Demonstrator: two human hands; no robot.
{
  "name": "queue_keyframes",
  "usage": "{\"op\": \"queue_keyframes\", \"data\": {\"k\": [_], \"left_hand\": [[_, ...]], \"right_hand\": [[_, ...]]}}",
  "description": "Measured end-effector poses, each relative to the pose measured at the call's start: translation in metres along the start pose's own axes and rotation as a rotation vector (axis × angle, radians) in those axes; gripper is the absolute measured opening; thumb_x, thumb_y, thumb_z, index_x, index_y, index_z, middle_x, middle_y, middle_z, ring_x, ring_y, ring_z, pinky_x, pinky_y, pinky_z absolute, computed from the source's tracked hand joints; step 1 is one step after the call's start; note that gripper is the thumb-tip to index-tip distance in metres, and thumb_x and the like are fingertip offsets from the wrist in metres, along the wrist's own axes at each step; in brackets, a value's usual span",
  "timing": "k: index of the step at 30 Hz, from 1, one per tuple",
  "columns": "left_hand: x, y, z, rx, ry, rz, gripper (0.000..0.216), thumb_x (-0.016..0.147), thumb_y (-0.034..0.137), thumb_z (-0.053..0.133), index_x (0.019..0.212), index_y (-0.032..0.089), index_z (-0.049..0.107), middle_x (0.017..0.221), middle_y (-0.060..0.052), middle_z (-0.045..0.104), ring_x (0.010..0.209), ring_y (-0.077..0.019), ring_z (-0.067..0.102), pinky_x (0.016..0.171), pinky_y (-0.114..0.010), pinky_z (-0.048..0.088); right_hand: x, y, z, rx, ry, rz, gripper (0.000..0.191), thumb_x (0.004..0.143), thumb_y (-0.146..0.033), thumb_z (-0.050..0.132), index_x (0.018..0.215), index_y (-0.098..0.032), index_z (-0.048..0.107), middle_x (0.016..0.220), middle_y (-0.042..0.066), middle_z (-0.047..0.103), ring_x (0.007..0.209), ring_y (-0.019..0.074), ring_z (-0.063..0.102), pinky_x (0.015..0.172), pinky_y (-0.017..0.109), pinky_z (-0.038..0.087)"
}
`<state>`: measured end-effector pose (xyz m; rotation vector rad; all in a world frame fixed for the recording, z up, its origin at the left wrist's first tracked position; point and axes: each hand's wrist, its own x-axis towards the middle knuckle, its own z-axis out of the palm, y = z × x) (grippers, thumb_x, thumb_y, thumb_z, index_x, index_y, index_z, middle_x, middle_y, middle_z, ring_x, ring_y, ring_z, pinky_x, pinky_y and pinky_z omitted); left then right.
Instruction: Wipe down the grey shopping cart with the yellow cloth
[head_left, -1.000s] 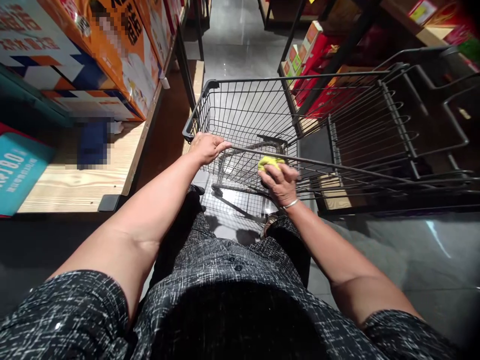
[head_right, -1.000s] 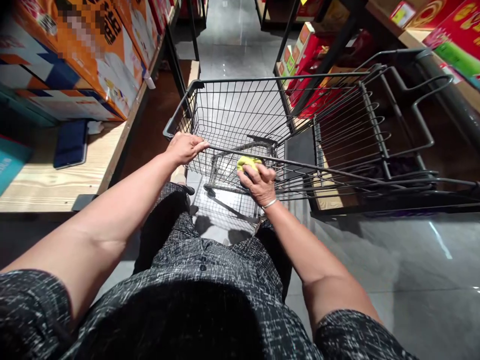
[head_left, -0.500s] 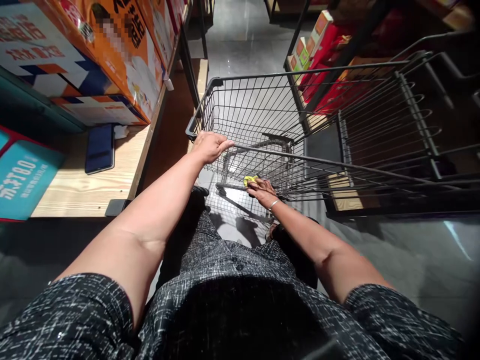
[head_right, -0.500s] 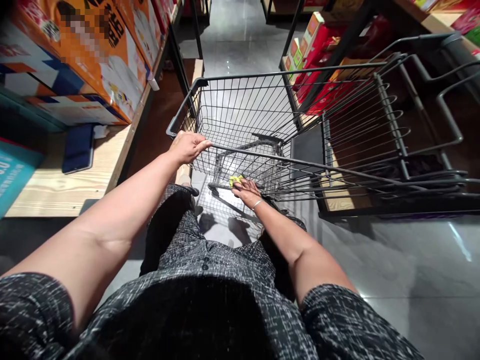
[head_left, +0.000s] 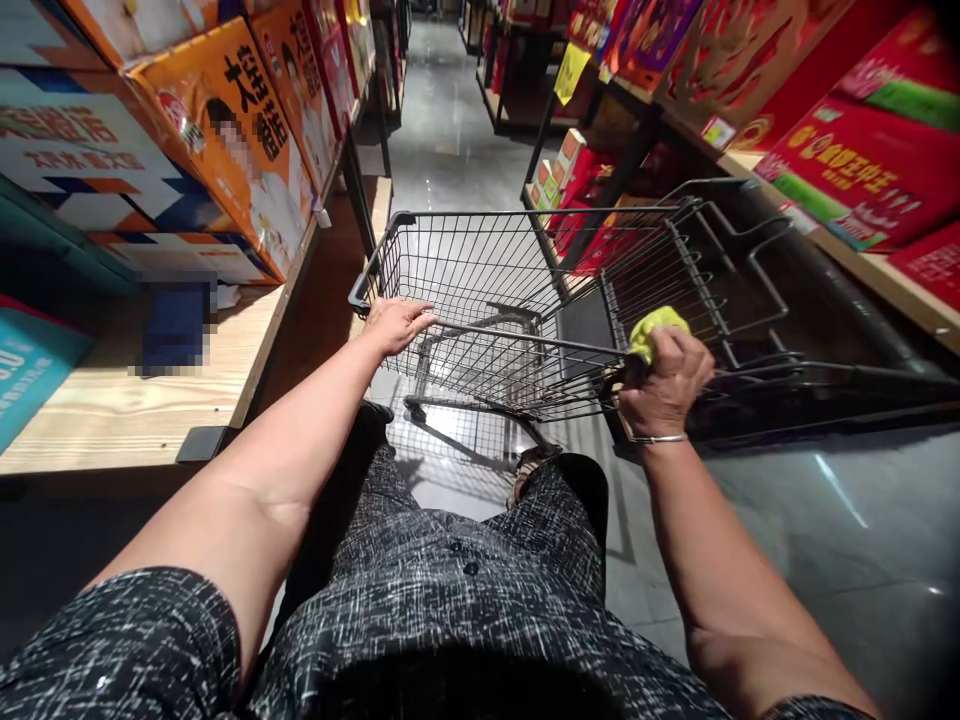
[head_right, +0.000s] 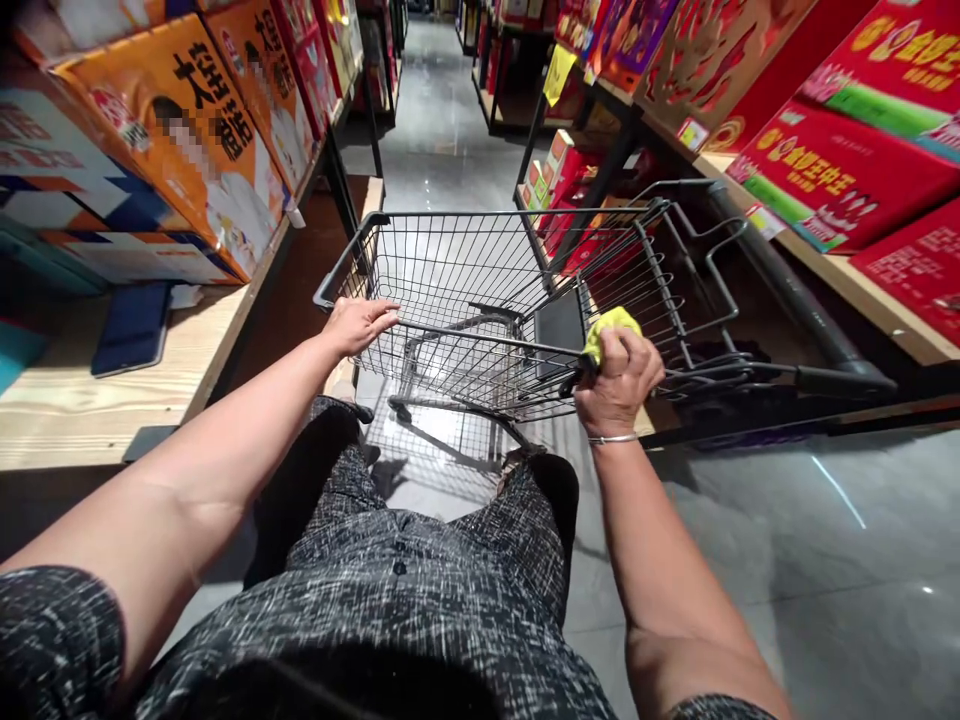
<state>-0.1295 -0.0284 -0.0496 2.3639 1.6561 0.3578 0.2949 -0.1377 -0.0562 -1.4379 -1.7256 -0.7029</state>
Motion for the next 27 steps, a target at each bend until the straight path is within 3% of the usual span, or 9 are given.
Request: {"op": "queue_keyframes", "data": {"k": [2,4,6,9,12,15,21,24,27], "left_hand": [[0.001,-0.001,0.001,0.002,-0.004,-0.017,0.049,0.100,0.057,0.040,0.138,0.032,0.060,0.130,-0.006,0.070,0.123,-0.0294,0.056,0.106,-0.045,0.031],[0.002,-0.002,0.002,0.009,-0.021,-0.002,0.049,0.101,0.058,0.038,0.136,0.033,0.062,0.135,-0.005,0.069,0.125,-0.0297,0.055,0.106,-0.045,0.031],[0.003,-0.003,0.001,0.020,-0.034,0.026,0.048,0.101,0.058,0.035,0.126,0.033,0.068,0.134,-0.004,0.069,0.124,-0.0297,0.056,0.105,-0.045,0.032],[0.003,-0.005,-0.003,0.062,-0.034,0.054,0.054,0.100,0.061,0.032,0.104,0.028,0.074,0.116,-0.006,0.075,0.114,-0.0294,0.060,0.099,-0.043,0.036],[0.001,-0.005,-0.006,0.095,-0.016,0.068,0.059,0.099,0.065,0.030,0.076,0.024,0.067,0.093,-0.007,0.074,0.100,-0.0278,0.063,0.092,-0.040,0.040],[0.000,-0.005,-0.006,0.093,0.009,0.068,0.061,0.098,0.066,0.029,0.065,0.022,0.056,0.085,-0.007,0.072,0.093,-0.0266,0.062,0.089,-0.040,0.041],[0.003,-0.009,-0.004,0.085,0.005,0.072,0.062,0.098,0.068,0.028,0.065,0.023,0.056,0.086,-0.007,0.071,0.094,-0.0273,0.062,0.091,-0.041,0.040],[0.003,-0.008,-0.006,0.083,-0.054,0.047,0.056,0.099,0.064,0.030,0.090,0.026,0.071,0.106,-0.008,0.073,0.109,-0.0307,0.059,0.099,-0.045,0.037],[0.002,0.011,-0.006,0.086,-0.063,0.008,0.049,0.102,0.053,0.032,0.134,0.031,0.062,0.137,-0.010,0.062,0.129,-0.0350,0.048,0.106,-0.053,0.031]], "right_hand": [[0.003,-0.025,0.018,0.061,-0.084,0.012,0.056,0.088,-0.029,0.054,0.144,-0.023,0.051,0.130,0.016,0.057,0.119,0.0332,0.051,0.098,0.053,0.042],[0.007,-0.066,0.042,0.139,-0.189,-0.024,0.053,0.090,-0.028,0.053,0.143,-0.025,0.052,0.131,0.015,0.058,0.120,0.0321,0.050,0.100,0.049,0.041],[0.014,-0.114,0.066,0.168,-0.265,-0.050,0.046,0.094,-0.027,0.050,0.140,-0.030,0.056,0.132,0.013,0.059,0.122,0.0314,0.047,0.103,0.049,0.037],[0.028,-0.171,0.090,0.161,-0.421,-0.152,0.044,0.099,-0.026,0.046,0.141,-0.034,0.057,0.139,0.009,0.056,0.124,0.0304,0.044,0.104,0.048,0.035],[0.041,-0.184,0.094,0.140,-0.576,-0.308,0.046,0.102,-0.026,0.042,0.146,-0.038,0.051,0.148,0.005,0.052,0.125,0.0284,0.042,0.104,0.045,0.035],[0.042,-0.147,0.080,0.131,-0.601,-0.371,0.046,0.101,-0.024,0.046,0.145,-0.037,0.053,0.146,0.006,0.054,0.125,0.0268,0.043,0.103,0.043,0.037],[0.013,0.003,0.014,0.057,-0.376,-0.274,0.036,0.096,-0.018,0.048,0.125,-0.030,0.067,0.126,0.008,0.064,0.119,0.0230,0.052,0.099,0.039,0.043],[-0.003,0.055,-0.014,-0.021,-0.262,-0.178,0.036,0.091,-0.018,0.048,0.121,-0.027,0.067,0.124,0.009,0.063,0.118,0.0258,0.053,0.097,0.044,0.043],[-0.010,0.066,-0.019,-0.046,-0.208,-0.112,0.043,0.084,-0.017,0.052,0.124,-0.025,0.064,0.126,0.010,0.061,0.117,0.0277,0.052,0.097,0.047,0.042]]}}
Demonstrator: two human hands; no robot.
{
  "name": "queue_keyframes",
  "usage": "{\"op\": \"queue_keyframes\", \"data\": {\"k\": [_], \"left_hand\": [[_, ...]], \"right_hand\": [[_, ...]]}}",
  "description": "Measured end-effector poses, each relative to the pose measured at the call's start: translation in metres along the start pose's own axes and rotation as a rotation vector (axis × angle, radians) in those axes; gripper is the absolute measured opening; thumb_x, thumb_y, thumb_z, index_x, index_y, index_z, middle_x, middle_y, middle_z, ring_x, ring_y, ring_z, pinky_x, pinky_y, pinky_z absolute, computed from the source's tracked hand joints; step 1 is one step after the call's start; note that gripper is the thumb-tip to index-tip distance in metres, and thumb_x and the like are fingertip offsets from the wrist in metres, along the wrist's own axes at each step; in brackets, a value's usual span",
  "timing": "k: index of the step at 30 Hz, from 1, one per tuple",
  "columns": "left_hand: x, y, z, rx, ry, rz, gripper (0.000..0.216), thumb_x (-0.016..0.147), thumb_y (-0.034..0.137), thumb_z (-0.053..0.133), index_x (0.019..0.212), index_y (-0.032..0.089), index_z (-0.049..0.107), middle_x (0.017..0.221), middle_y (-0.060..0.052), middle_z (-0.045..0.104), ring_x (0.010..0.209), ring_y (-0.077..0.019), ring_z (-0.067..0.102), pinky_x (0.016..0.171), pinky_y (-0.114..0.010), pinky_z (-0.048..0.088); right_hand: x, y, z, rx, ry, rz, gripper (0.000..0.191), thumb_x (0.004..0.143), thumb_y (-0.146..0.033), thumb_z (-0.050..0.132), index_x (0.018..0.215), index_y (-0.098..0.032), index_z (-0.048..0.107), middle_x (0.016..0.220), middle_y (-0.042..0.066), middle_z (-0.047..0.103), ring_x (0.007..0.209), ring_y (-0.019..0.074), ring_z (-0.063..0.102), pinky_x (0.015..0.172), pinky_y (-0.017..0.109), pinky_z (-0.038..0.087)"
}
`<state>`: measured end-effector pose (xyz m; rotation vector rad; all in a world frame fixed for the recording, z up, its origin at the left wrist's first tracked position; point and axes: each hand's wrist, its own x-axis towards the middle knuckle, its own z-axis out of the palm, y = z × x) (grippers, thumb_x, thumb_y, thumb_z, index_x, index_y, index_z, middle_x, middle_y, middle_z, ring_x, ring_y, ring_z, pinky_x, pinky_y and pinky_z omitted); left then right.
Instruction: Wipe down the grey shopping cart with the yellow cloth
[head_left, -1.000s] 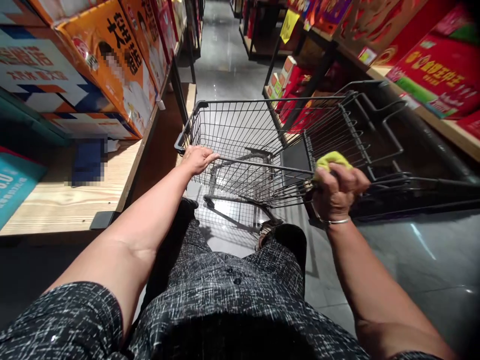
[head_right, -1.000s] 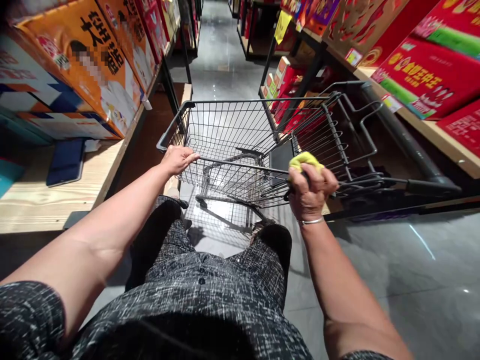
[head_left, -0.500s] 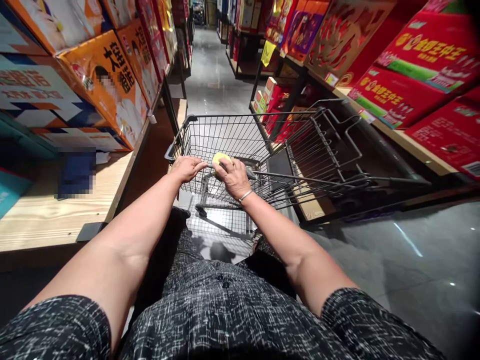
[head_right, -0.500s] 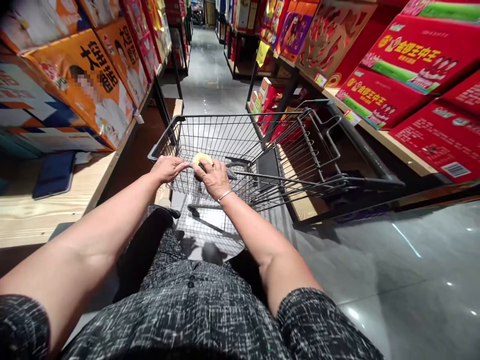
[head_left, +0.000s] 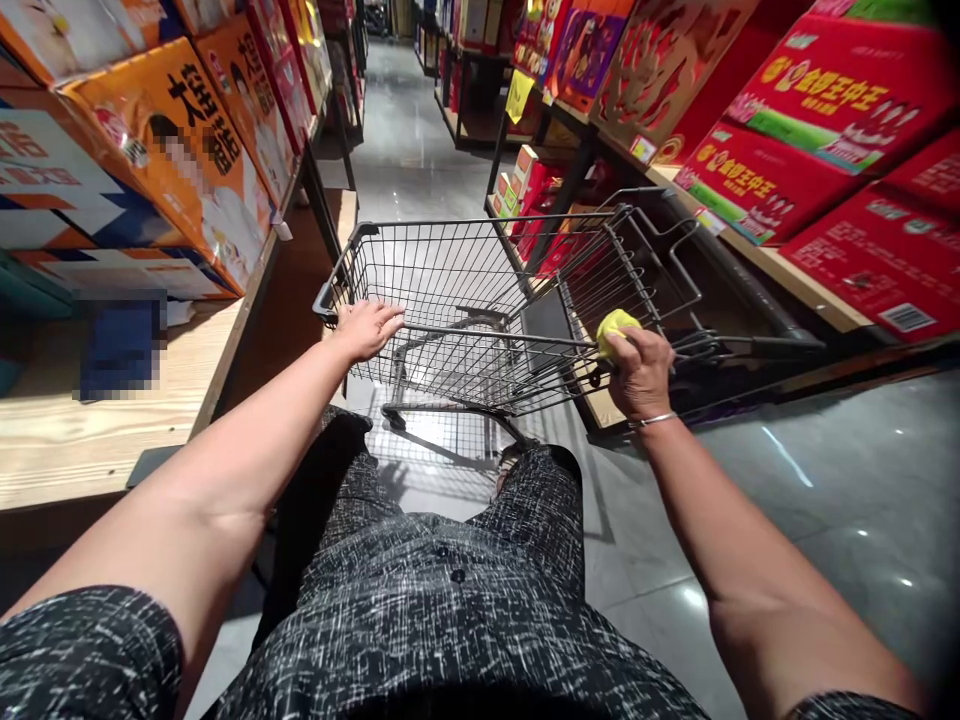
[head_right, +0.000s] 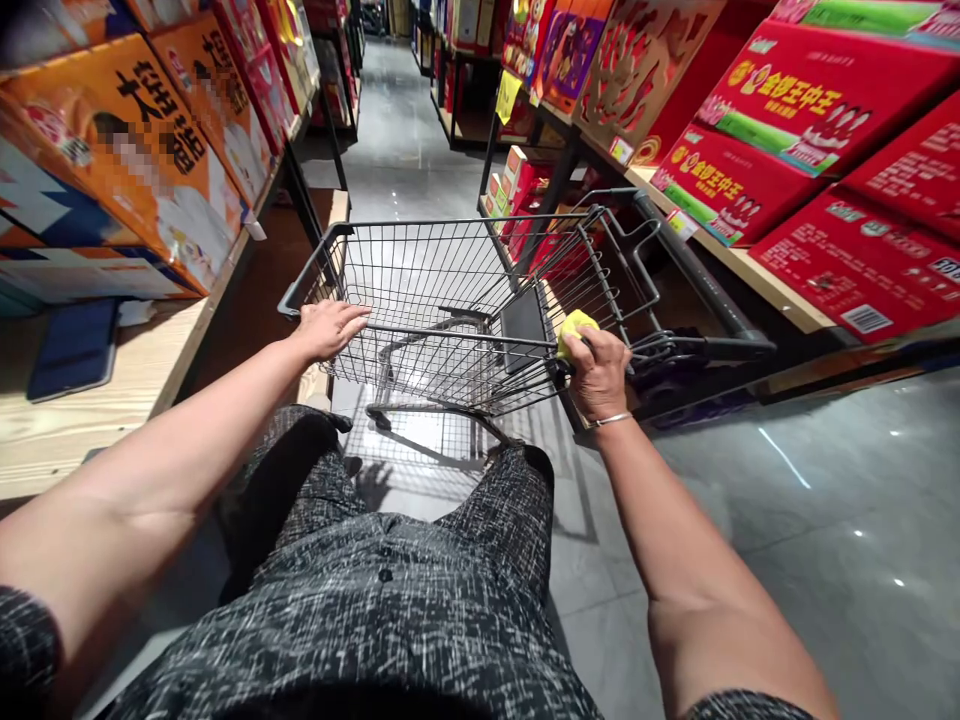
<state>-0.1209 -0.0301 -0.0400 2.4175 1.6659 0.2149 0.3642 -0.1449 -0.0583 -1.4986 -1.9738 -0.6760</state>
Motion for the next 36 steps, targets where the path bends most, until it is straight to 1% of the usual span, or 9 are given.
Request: {"op": "queue_keyframes", "data": {"k": [6,9,13,17,22,27,31,33,36], "left_hand": [[0.002,0.092,0.009,-0.101,-0.044,0.252,0.054,0.102,0.038,0.040,0.155,0.030,0.039,0.155,-0.006,0.046,0.140,-0.0288,0.039,0.116,-0.047,0.025],[0.006,0.114,0.017,-0.049,-0.030,0.316,0.054,0.100,0.044,0.045,0.152,0.029,0.043,0.142,-0.008,0.056,0.129,-0.0311,0.047,0.110,-0.048,0.029],[0.009,0.096,0.019,0.009,0.019,0.276,0.048,0.103,0.052,0.038,0.146,0.033,0.048,0.134,-0.008,0.060,0.119,-0.0317,0.051,0.102,-0.048,0.033],[0.016,0.068,0.012,0.010,0.025,0.228,0.044,0.104,0.053,0.035,0.133,0.031,0.059,0.125,-0.008,0.062,0.114,-0.0314,0.052,0.099,-0.048,0.034],[0.024,0.052,0.008,-0.034,0.075,0.094,0.047,0.101,0.058,0.040,0.086,0.023,0.067,0.095,-0.007,0.065,0.101,-0.0294,0.054,0.097,-0.047,0.035],[0.027,0.044,0.008,-0.073,0.095,0.089,0.050,0.099,0.062,0.044,0.075,0.022,0.062,0.089,-0.006,0.064,0.099,-0.0284,0.055,0.099,-0.047,0.035],[0.028,0.043,0.007,-0.139,0.077,0.081,0.048,0.098,0.062,0.046,0.082,0.023,0.067,0.094,-0.006,0.067,0.104,-0.0282,0.055,0.105,-0.049,0.032],[0.028,0.044,0.006,-0.168,0.054,0.075,0.046,0.099,0.061,0.045,0.090,0.023,0.070,0.101,-0.006,0.068,0.108,-0.0285,0.054,0.107,-0.051,0.030],[0.029,0.045,0.003,-0.160,-0.004,0.068,0.044,0.101,0.057,0.044,0.103,0.025,0.073,0.112,-0.005,0.069,0.116,-0.0292,0.052,0.110,-0.053,0.027]], "right_hand": [[0.024,-0.069,0.035,0.058,-0.029,0.044,0.040,0.088,-0.019,0.052,0.124,-0.031,0.065,0.130,0.009,0.059,0.120,0.0276,0.046,0.102,0.047,0.036],[0.038,-0.112,0.052,0.106,-0.087,0.058,0.042,0.092,-0.020,0.049,0.128,-0.035,0.064,0.134,0.008,0.058,0.124,0.0293,0.043,0.105,0.050,0.031],[0.057,-0.151,0.065,0.163,-0.153,0.004,0.041,0.098,-0.023,0.045,0.133,-0.037,0.062,0.139,0.007,0.057,0.126,0.0297,0.041,0.105,0.050,0.029],[0.073,-0.162,0.064,0.171,-0.205,-0.146,0.041,0.101,-0.027,0.044,0.137,-0.038,0.059,0.141,0.005,0.057,0.127,0.0272,0.040,0.105,0.046,0.032],[0.065,-0.138,0.039,0.090,-0.228,-0.193,0.040,0.102,-0.026,0.044,0.136,-0.037,0.060,0.140,0.005,0.058,0.126,0.0250,0.042,0.105,0.042,0.034],[0.024,-0.102,0.018,0.002,-0.042,-0.002,0.035,0.099,-0.025,0.049,0.128,-0.035,0.066,0.135,0.007,0.059,0.128,0.0279,0.043,0.106,0.049,0.033],[-0.007,-0.109,0.047,0.044,0.029,-0.011,0.033,0.097,-0.025,0.054,0.121,-0.040,0.070,0.128,0.005,0.063,0.127,0.0272,0.043,0.107,0.049,0.031],[-0.018,-0.126,0.075,0.094,-0.093,-0.067,0.035,0.097,-0.026,0.055,0.123,-0.044,0.069,0.127,0.003,0.065,0.124,0.0259,0.045,0.108,0.048,0.031],[-0.032,-0.162,0.120,0.187,-0.453,-0.126,0.042,0.099,-0.024,0.049,0.132,-0.047,0.064,0.139,0.000,0.061,0.125,0.0259,0.046,0.110,0.047,0.032]]}}
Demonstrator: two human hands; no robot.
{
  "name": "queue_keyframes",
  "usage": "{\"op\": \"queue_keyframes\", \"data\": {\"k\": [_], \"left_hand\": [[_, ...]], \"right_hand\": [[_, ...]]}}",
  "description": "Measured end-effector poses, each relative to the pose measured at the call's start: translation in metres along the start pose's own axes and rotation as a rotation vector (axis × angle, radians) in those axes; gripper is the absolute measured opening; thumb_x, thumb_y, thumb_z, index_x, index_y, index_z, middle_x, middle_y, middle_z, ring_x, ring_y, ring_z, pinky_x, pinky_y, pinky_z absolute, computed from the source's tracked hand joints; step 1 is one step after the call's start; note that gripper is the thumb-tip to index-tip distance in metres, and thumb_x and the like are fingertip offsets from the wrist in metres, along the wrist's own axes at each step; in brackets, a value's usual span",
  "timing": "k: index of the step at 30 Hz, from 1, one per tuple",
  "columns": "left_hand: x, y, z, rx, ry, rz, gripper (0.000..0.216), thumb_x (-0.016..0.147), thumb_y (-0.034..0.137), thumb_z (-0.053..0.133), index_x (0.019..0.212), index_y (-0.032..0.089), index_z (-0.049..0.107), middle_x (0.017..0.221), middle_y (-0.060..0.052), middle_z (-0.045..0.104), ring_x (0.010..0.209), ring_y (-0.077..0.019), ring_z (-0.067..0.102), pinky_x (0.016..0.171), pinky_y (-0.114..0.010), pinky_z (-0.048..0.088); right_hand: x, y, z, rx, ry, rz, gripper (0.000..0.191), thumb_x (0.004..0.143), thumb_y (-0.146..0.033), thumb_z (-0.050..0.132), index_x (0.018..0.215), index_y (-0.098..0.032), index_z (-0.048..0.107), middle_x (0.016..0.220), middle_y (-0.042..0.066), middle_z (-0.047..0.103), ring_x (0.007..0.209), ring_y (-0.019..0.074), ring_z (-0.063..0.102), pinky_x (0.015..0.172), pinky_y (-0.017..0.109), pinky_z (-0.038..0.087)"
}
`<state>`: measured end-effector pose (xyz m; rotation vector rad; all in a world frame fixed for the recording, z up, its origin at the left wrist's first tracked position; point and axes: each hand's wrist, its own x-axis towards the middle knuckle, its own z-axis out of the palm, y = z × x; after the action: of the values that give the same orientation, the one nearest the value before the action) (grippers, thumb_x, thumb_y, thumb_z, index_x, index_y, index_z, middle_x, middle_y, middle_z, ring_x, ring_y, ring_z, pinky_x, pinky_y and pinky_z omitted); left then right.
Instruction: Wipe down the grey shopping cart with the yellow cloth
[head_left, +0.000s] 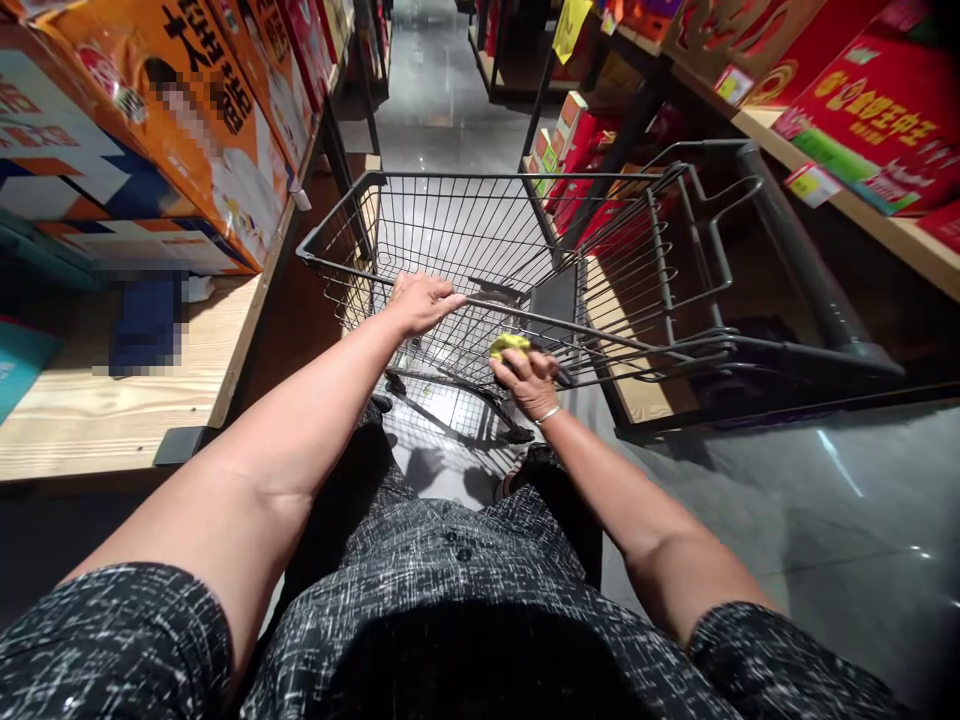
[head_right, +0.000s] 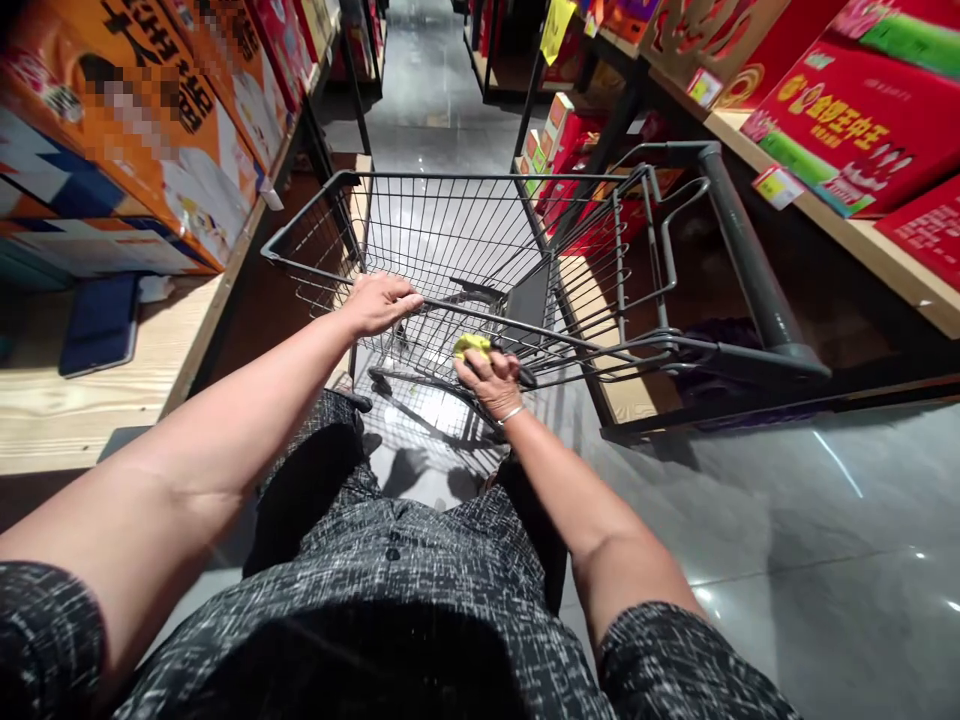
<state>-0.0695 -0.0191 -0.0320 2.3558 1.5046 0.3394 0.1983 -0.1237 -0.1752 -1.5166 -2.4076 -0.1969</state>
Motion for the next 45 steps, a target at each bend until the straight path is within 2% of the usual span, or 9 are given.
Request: {"op": "queue_keyframes", "data": {"k": [8,14,20,23,26,29,34,41,45], "left_hand": [[0.003,-0.001,-0.010,0.026,-0.071,-0.032,0.044,0.103,0.054,0.041,0.136,0.036,0.063,0.137,0.000,0.065,0.131,-0.0289,0.046,0.113,-0.053,0.025],[0.005,-0.003,-0.006,0.031,-0.030,-0.015,0.041,0.102,0.053,0.044,0.126,0.034,0.071,0.130,0.000,0.069,0.126,-0.0290,0.050,0.111,-0.051,0.027],[0.004,-0.005,-0.005,-0.023,-0.021,-0.013,0.043,0.101,0.055,0.044,0.123,0.033,0.073,0.128,-0.002,0.070,0.125,-0.0308,0.050,0.111,-0.053,0.026],[0.004,-0.007,-0.005,-0.034,-0.018,-0.015,0.043,0.100,0.056,0.045,0.122,0.033,0.074,0.127,-0.002,0.070,0.125,-0.0305,0.050,0.112,-0.053,0.026],[0.004,-0.008,-0.004,-0.035,-0.007,-0.013,0.045,0.100,0.058,0.043,0.123,0.033,0.073,0.128,-0.002,0.070,0.126,-0.0304,0.050,0.112,-0.054,0.026],[0.005,-0.007,-0.002,-0.012,0.003,-0.012,0.047,0.101,0.060,0.041,0.122,0.033,0.073,0.128,-0.002,0.069,0.126,-0.0308,0.049,0.112,-0.054,0.025],[0.008,-0.003,0.000,0.031,-0.001,0.000,0.049,0.101,0.061,0.039,0.121,0.032,0.073,0.126,-0.004,0.070,0.123,-0.0305,0.051,0.111,-0.052,0.029],[0.014,-0.014,-0.009,0.050,-0.033,0.008,0.050,0.101,0.061,0.038,0.119,0.032,0.074,0.125,-0.004,0.071,0.123,-0.0303,0.053,0.110,-0.052,0.030],[0.015,-0.022,-0.013,0.052,-0.034,0.012,0.050,0.100,0.060,0.039,0.120,0.029,0.073,0.127,-0.005,0.070,0.123,-0.0312,0.052,0.110,-0.052,0.029]], "right_hand": [[0.018,-0.046,0.078,0.262,-0.536,-0.249,0.034,0.099,-0.026,0.047,0.121,-0.030,0.073,0.144,0.003,0.058,0.138,0.0236,0.042,0.116,0.040,0.031],[0.053,-0.063,0.053,0.179,-0.326,-0.278,0.035,0.100,-0.024,0.048,0.128,-0.032,0.067,0.142,0.004,0.059,0.134,0.0255,0.043,0.112,0.043,0.031],[0.084,-0.047,-0.033,-0.037,0.346,-0.257,0.041,0.102,-0.029,0.050,0.140,-0.045,0.055,0.141,-0.002,0.060,0.132,0.0248,0.038,0.105,0.043,0.028],[0.064,-0.020,-0.062,-0.120,0.517,-0.129,0.045,0.100,-0.029,0.054,0.141,-0.047,0.054,0.140,-0.002,0.060,0.134,0.0256,0.035,0.107,0.044,0.026],[0.018,0.003,-0.051,-0.138,0.417,-0.063,0.042,0.100,-0.026,0.054,0.135,-0.048,0.060,0.136,-0.003,0.063,0.129,0.0255,0.040,0.107,0.045,0.026],[-0.020,0.003,-0.010,-0.085,0.025,-0.055,0.042,0.100,-0.022,0.049,0.133,-0.045,0.063,0.139,-0.002,0.063,0.124,0.0245,0.046,0.106,0.043,0.030],[-0.018,-0.034,0.051,0.021,-0.446,-0.029,0.036,0.101,-0.027,0.045,0.129,-0.038,0.066,0.150,0.000,0.054,0.141,0.0260,0.037,0.112,0.043,0.030],[-0.018,-0.019,0.031,0.014,-0.399,-0.160,0.037,0.100,-0.024,0.047,0.131,-0.034,0.065,0.145,0.003,0.058,0.135,0.0251,0.041,0.110,0.041,0.031],[-0.048,0.031,-0.035,-0.155,0.039,-0.128,0.039,0.099,-0.022,0.052,0.132,-0.039,0.065,0.136,0.000,0.064,0.126,0.0243,0.045,0.103,0.041,0.032]]}}
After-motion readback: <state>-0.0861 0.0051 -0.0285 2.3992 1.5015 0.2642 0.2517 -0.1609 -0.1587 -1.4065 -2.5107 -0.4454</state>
